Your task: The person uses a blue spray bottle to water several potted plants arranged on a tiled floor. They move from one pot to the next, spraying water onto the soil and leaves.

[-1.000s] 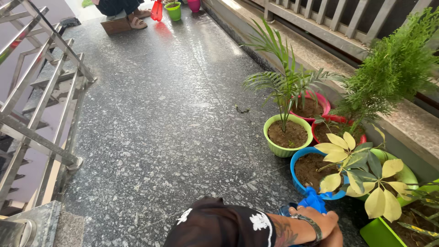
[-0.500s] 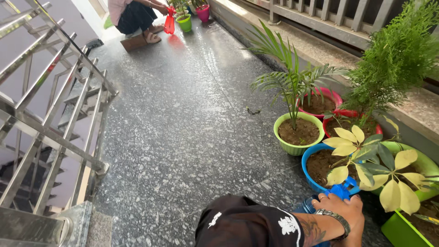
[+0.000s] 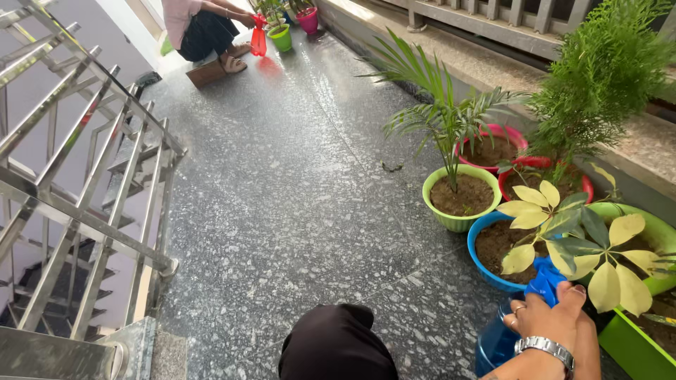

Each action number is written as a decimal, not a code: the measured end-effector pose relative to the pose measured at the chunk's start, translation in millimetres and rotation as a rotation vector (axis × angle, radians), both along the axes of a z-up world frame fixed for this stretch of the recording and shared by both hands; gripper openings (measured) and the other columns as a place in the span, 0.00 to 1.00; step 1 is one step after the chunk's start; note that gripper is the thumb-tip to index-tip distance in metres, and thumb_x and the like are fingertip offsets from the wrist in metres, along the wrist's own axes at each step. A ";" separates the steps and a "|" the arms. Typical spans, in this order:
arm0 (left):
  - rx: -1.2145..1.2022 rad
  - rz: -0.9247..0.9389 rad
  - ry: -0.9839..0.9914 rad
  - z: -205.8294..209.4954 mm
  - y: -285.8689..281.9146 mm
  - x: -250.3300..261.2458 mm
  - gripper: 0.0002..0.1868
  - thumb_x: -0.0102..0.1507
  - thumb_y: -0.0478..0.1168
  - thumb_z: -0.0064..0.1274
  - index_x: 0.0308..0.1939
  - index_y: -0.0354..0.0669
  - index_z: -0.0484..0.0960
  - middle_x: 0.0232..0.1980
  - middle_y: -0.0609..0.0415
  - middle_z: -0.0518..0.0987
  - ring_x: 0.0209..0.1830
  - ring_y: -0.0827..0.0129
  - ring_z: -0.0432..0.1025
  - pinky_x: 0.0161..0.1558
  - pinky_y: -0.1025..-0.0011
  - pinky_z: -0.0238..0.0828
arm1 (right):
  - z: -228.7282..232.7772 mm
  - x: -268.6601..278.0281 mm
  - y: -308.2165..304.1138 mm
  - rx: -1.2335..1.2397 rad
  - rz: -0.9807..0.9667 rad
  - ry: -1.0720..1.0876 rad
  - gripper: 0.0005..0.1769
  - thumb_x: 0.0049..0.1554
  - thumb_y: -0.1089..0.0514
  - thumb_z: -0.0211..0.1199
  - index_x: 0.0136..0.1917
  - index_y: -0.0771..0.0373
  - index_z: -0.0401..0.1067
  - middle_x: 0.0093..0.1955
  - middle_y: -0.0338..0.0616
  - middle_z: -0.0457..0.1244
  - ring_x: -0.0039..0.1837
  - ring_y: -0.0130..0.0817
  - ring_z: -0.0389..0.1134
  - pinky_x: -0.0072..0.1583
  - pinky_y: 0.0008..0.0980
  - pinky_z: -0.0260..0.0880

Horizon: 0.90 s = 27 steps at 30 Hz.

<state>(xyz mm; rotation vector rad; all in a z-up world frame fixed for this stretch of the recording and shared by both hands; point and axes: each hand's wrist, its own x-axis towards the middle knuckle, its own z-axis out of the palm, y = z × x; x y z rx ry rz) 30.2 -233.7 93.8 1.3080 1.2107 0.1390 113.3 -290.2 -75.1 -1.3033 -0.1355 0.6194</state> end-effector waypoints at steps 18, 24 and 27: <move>-0.055 0.004 0.015 -50.4 16.9 -3.0 0.49 0.53 0.69 0.61 0.67 0.40 0.71 0.71 0.32 0.60 0.75 0.37 0.49 0.75 0.48 0.44 | -73.7 10.5 21.9 -0.009 -0.135 0.208 0.19 0.66 0.40 0.51 0.59 0.52 0.72 0.51 0.24 0.68 0.50 0.16 0.67 0.51 0.21 0.65; -0.074 0.023 0.010 -56.4 16.2 6.2 0.46 0.51 0.70 0.58 0.60 0.38 0.78 0.68 0.37 0.65 0.72 0.42 0.55 0.75 0.49 0.41 | -55.0 9.2 15.8 -0.182 -0.093 0.201 0.19 0.66 0.43 0.52 0.52 0.60 0.72 0.43 0.39 0.65 0.43 0.29 0.66 0.47 0.30 0.65; -0.089 0.066 0.007 -57.6 18.7 3.6 0.48 0.53 0.70 0.59 0.64 0.37 0.74 0.70 0.36 0.61 0.74 0.40 0.51 0.75 0.49 0.41 | 1.6 -12.3 29.7 -0.068 0.044 0.281 0.19 0.67 0.41 0.56 0.49 0.59 0.68 0.40 0.39 0.62 0.39 0.33 0.62 0.42 0.34 0.61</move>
